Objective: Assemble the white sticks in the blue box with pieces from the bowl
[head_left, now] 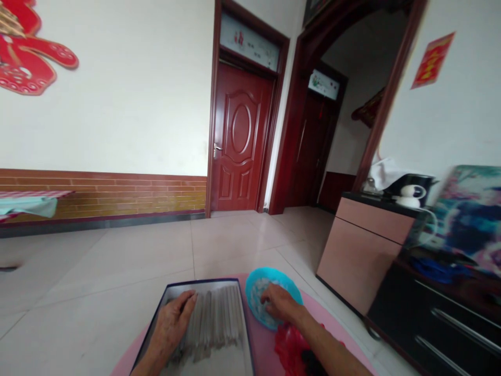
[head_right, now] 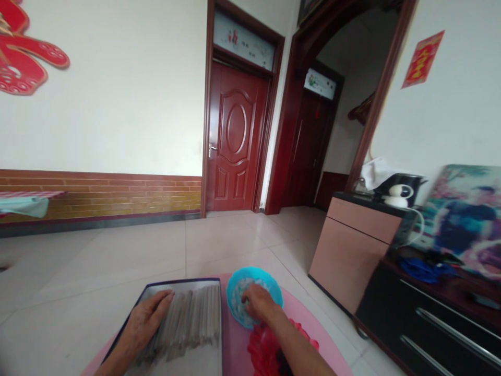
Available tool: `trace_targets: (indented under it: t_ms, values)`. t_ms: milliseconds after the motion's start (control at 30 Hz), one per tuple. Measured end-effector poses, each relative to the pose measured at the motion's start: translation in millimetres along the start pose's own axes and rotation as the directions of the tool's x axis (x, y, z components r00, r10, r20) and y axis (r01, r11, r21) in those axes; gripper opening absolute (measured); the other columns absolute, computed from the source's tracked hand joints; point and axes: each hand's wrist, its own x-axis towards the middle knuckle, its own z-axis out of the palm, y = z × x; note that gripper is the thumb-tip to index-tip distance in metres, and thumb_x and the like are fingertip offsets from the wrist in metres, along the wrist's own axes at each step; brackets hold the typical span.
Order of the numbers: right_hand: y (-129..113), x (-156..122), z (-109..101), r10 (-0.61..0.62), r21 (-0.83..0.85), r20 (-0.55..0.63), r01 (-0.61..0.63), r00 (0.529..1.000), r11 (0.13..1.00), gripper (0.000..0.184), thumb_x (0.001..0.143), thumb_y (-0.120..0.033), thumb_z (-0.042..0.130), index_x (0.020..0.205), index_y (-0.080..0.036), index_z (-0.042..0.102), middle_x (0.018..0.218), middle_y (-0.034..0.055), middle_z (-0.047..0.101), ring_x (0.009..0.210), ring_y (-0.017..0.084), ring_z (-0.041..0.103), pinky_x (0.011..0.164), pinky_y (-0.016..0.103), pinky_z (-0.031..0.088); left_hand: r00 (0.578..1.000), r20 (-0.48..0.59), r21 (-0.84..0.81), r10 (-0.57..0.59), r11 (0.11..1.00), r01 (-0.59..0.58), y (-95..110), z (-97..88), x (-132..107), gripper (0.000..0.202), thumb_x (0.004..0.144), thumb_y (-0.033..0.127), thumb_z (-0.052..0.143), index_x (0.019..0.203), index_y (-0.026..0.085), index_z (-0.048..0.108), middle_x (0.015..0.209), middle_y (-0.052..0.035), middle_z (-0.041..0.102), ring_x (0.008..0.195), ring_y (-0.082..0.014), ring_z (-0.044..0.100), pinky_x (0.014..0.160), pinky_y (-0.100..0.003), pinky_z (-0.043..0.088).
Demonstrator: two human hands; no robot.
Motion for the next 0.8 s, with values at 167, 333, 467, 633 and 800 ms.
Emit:
trace_targets:
  t_ms: [167, 333, 467, 633, 800]
  values:
    - [-2, -7, -2, 0.032, 0.023, -0.029, -0.032, 0.999, 0.999, 0.037, 0.055, 0.000, 0.053, 0.080, -0.021, 0.070, 0.095, 0.0069, 0.067, 0.089, 0.023, 0.059, 0.081, 0.030, 0.039, 0.999, 0.026, 0.017, -0.023, 1.000, 0.022, 1, 1.8, 0, 0.039, 0.079, 0.052, 0.047, 0.089, 0.023, 0.071, 0.084, -0.0040, 0.075, 0.080, -0.0234, 0.069, 0.077, -0.030, 0.054]
    - [0, -6, -2, 0.039, 0.089, -0.065, -0.033, 0.997, 0.995, 0.031, 0.054, -0.002, 0.053, 0.074, -0.021, 0.068, 0.089, 0.0046, 0.066, 0.085, 0.020, 0.056, 0.078, 0.029, 0.037, 0.999, 0.032, 0.005, -0.015, 1.000, 0.014, 1, 2.1, -1, 0.038, 0.080, 0.052, 0.046, 0.089, 0.024, 0.070, 0.083, -0.0036, 0.075, 0.080, -0.0239, 0.069, 0.078, -0.032, 0.053]
    - [7, -3, 4, 0.046, 0.130, -0.074, -0.036, 0.996, 0.991, 0.030, 0.051, -0.003, 0.053, 0.070, -0.021, 0.066, 0.077, 0.0029, 0.065, 0.076, 0.019, 0.054, 0.073, 0.029, 0.037, 0.999, 0.039, -0.011, -0.005, 1.000, 0.006, -1, 3.5, -2, 0.035, 0.081, 0.049, 0.047, 0.089, 0.024, 0.070, 0.084, -0.0032, 0.075, 0.080, -0.0235, 0.069, 0.076, -0.031, 0.054]
    - [19, -3, 10, 0.040, 0.157, -0.092, -0.025, 0.995, 0.987, 0.025, 0.050, -0.005, 0.053, 0.066, -0.021, 0.065, 0.073, 0.0042, 0.065, 0.073, 0.020, 0.055, 0.070, 0.031, 0.038, 1.000, -0.001, -0.028, 0.026, 0.999, -0.026, -4, 6.9, -3, 0.032, 0.082, 0.046, 0.048, 0.090, 0.024, 0.070, 0.083, -0.0032, 0.075, 0.079, -0.0229, 0.069, 0.074, -0.029, 0.054]
    - [6, 14, -4, 0.048, 0.241, -0.215, 0.006, 0.975, 0.970, 0.015, 0.062, -0.018, 0.053, 0.070, -0.022, 0.065, 0.075, 0.0047, 0.065, 0.074, 0.021, 0.057, 0.074, 0.033, 0.040, 0.999, 0.015, -0.039, 0.040, 0.998, -0.040, 2, 6.8, -5, 0.035, 0.086, 0.043, 0.044, 0.092, 0.021, 0.070, 0.082, -0.0058, 0.074, 0.076, -0.0220, 0.069, 0.071, -0.028, 0.052]
